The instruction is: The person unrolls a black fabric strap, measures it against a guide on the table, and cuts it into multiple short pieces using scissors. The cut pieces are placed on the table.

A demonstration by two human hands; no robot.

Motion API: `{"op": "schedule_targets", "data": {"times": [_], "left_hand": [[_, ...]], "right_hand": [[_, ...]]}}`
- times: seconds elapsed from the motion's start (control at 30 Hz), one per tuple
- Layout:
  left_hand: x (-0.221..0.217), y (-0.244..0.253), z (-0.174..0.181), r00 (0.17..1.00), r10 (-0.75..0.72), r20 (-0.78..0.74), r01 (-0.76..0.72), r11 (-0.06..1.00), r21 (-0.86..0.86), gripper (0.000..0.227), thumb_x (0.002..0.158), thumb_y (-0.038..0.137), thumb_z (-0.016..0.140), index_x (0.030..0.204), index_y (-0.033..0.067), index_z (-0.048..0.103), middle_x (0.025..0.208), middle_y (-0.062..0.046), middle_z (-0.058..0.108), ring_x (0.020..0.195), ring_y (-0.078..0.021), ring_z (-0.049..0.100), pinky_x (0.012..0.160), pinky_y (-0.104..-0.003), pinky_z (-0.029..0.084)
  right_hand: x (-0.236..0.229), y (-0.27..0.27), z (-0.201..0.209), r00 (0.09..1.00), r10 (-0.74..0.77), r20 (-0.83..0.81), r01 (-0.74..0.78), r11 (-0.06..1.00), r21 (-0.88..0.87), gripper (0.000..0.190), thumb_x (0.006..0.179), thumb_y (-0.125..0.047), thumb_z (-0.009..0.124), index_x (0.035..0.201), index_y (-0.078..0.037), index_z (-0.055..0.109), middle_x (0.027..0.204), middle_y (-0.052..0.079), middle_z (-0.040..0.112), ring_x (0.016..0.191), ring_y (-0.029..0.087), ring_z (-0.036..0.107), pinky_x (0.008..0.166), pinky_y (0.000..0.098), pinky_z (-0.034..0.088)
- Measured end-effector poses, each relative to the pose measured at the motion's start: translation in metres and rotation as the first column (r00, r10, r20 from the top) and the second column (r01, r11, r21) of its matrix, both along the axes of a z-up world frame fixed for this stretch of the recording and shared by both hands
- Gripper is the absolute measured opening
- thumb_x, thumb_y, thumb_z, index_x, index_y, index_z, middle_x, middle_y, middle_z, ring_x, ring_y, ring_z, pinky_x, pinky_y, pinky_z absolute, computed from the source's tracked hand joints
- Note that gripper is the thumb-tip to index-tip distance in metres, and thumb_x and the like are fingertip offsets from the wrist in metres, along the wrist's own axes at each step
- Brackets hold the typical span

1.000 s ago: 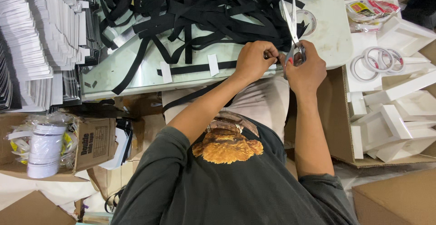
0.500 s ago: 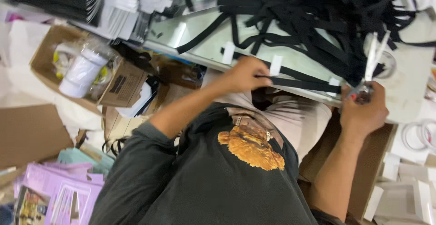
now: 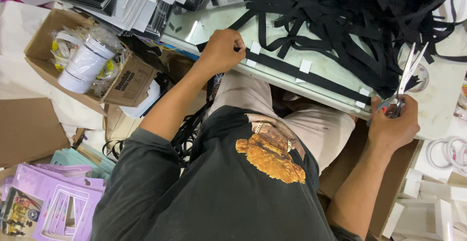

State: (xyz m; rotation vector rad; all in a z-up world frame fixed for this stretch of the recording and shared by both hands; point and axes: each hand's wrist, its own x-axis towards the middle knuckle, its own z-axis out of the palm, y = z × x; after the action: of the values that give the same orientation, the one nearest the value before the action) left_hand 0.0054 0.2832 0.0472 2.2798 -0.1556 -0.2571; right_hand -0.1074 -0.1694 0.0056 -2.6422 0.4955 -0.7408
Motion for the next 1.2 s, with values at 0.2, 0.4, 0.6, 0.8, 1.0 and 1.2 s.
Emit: {"op": "schedule_targets", "data": {"times": [0.2,0.4,0.6,0.8,1.0,1.2], "left_hand": [[0.003,-0.006,-0.019,0.998,0.011,0.065,-0.022,0.985,0.173,0.007,0.091,0.015,0.064,0.091,0.0100,0.069,0.084,-0.005,0.068,0.075,-0.0246,0.064,0.064,-0.040,0.052],[-0.017,-0.034,0.004,0.990,-0.008,0.140,0.000,0.998,0.057,0.008,0.099,0.014,0.050,0.096,0.0101,0.056,0.084,-0.006,0.058,0.069,-0.0214,0.053,0.058,-0.039,0.039],[-0.017,-0.090,0.014,0.956,-0.011,0.292,0.148,0.881,-0.450,0.007,0.099,0.012,0.051,0.102,0.0070,0.054,0.083,-0.017,0.063,0.081,-0.0366,0.063,0.070,-0.047,0.050],[-0.018,-0.139,0.031,0.965,-0.134,0.226,0.244,0.774,-0.584,0.008,0.102,0.013,0.050,0.100,0.0102,0.057,0.077,-0.004,0.057,0.075,-0.0161,0.057,0.067,-0.034,0.049],[-0.021,-0.149,0.042,0.978,-0.095,0.184,0.183,0.815,-0.549,0.007,0.100,0.013,0.056,0.098,0.0093,0.061,0.071,-0.005,0.060,0.067,-0.0151,0.057,0.061,-0.032,0.048],[-0.007,-0.156,0.033,0.983,-0.042,0.177,0.129,0.847,-0.516,0.007,0.097,0.013,0.060,0.098,0.0070,0.065,0.070,-0.008,0.063,0.065,-0.0181,0.058,0.059,-0.034,0.048]], "right_hand": [[-0.001,0.003,0.001,1.000,-0.007,0.009,0.007,1.000,-0.012,0.038,0.089,-0.022,0.095,0.116,-0.016,0.070,0.082,0.000,0.068,0.070,0.019,0.064,0.060,0.0384,0.048],[-0.024,0.033,0.005,0.957,0.101,0.271,-0.101,0.995,-0.017,0.041,0.091,-0.015,0.096,0.121,-0.003,0.070,0.094,0.010,0.071,0.078,0.022,0.065,0.067,0.0373,0.051],[-0.060,0.115,0.001,0.862,0.440,0.252,-0.507,0.742,0.438,0.047,0.083,-0.027,0.089,0.116,0.001,0.069,0.091,0.022,0.066,0.089,0.040,0.066,0.089,0.0461,0.049],[-0.046,0.137,0.008,0.733,0.614,0.292,-0.465,0.139,0.874,0.058,0.083,-0.023,0.083,0.135,-0.004,0.063,0.086,0.008,0.070,0.084,0.014,0.064,0.086,0.0309,0.051],[-0.016,0.146,0.024,0.791,0.554,0.262,-0.443,0.222,0.869,0.052,0.082,-0.024,0.087,0.125,-0.004,0.068,0.076,0.008,0.065,0.071,0.013,0.058,0.072,0.0270,0.049],[0.008,0.148,0.032,0.819,0.521,0.239,-0.440,0.304,0.845,0.044,0.082,-0.024,0.089,0.119,-0.007,0.072,0.065,0.005,0.060,0.059,0.011,0.054,0.060,0.0235,0.043]]}}
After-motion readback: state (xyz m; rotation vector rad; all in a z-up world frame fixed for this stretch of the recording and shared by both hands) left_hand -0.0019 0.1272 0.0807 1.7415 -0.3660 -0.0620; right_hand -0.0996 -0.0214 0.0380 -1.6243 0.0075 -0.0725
